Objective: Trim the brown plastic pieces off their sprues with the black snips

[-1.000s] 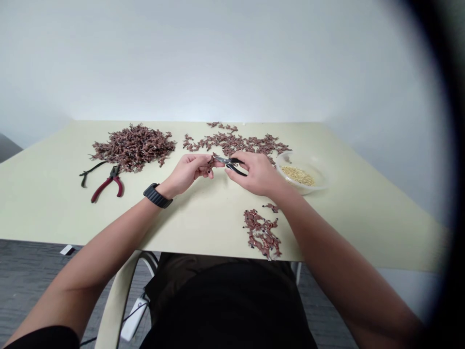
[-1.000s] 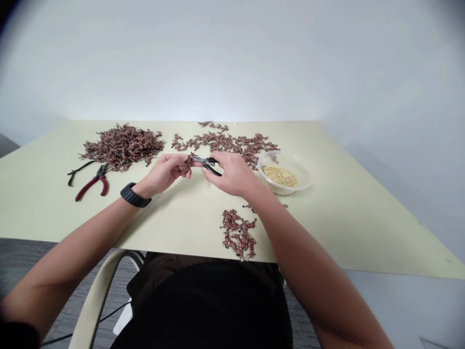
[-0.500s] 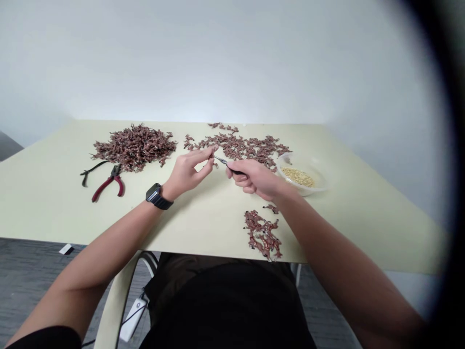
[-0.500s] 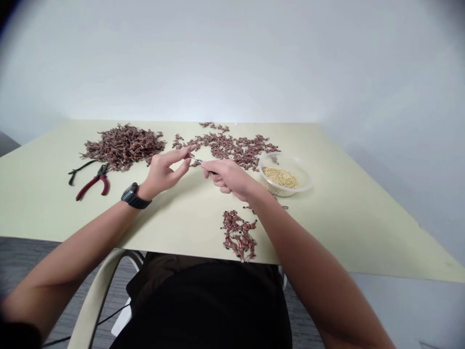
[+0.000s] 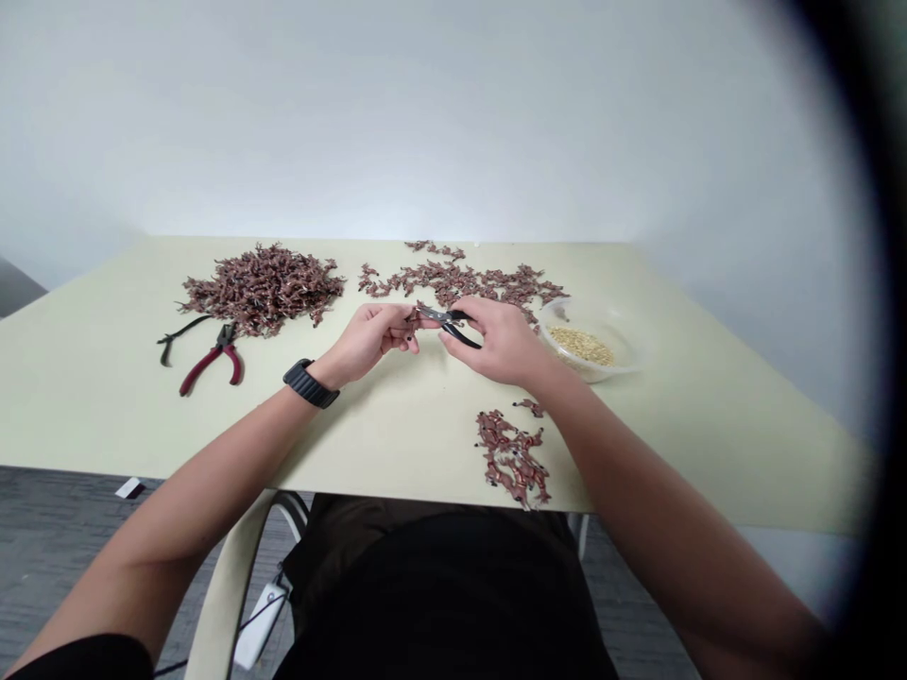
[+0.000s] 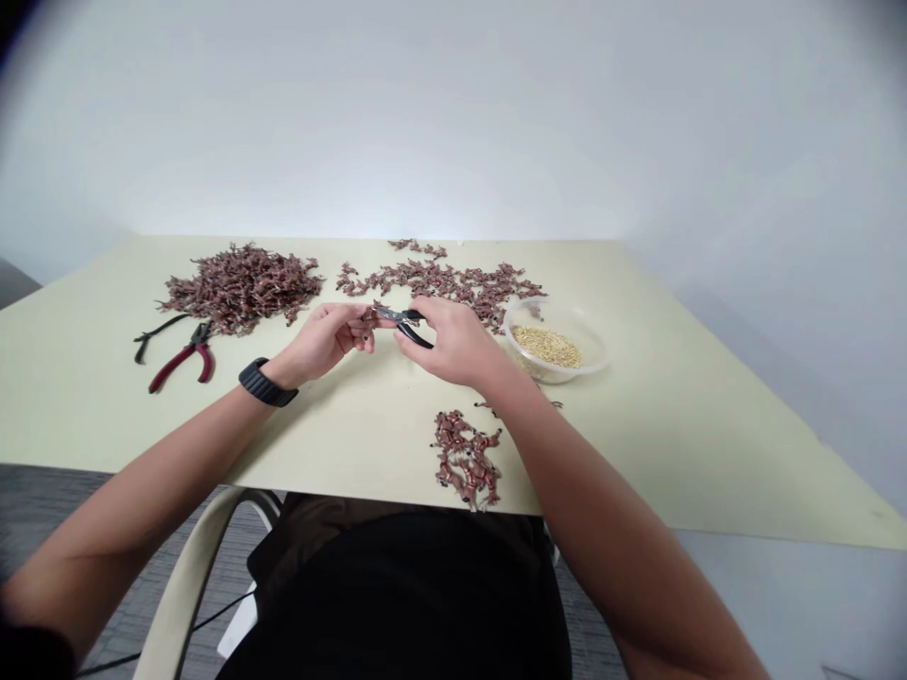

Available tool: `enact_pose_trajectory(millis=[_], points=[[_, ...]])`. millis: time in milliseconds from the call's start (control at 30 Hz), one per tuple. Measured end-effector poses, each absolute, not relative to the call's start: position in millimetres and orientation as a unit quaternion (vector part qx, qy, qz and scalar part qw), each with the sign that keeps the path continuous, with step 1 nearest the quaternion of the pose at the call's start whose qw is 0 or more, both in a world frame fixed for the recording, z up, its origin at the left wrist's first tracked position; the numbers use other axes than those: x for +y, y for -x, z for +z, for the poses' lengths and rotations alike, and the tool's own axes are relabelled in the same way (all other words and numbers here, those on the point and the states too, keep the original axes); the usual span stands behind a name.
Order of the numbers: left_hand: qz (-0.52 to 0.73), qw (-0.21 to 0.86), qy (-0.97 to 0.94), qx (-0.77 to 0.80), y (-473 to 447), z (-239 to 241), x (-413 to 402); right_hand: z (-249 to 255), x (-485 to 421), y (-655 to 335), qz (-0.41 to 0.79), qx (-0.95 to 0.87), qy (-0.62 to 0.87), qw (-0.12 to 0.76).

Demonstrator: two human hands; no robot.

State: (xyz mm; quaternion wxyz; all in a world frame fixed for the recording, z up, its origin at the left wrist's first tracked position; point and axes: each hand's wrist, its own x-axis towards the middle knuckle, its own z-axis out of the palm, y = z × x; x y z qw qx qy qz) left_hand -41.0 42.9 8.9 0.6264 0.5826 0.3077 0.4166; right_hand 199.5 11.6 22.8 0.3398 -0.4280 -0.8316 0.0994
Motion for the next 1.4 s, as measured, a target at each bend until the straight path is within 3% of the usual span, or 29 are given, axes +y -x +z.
enact_pose_trajectory(millis=[1167,1267,1400], points=[[0.414,0.642,-0.574,0.295,39.8,10.1,40.4,25.8,6.2,-196.4,0.137,-0.819,0.453,0.325],[0.453,0.582,-0.611,0.286,34.9,8.1,36.3,22.5,2.8,-186.5,0.174,-0.789,0.471,0.353],[0.503,0.368,-0.704,0.34,33.2,7.0,32.2,21.3,-2.0,-171.8,0.358,-0.705,0.48,0.381]])
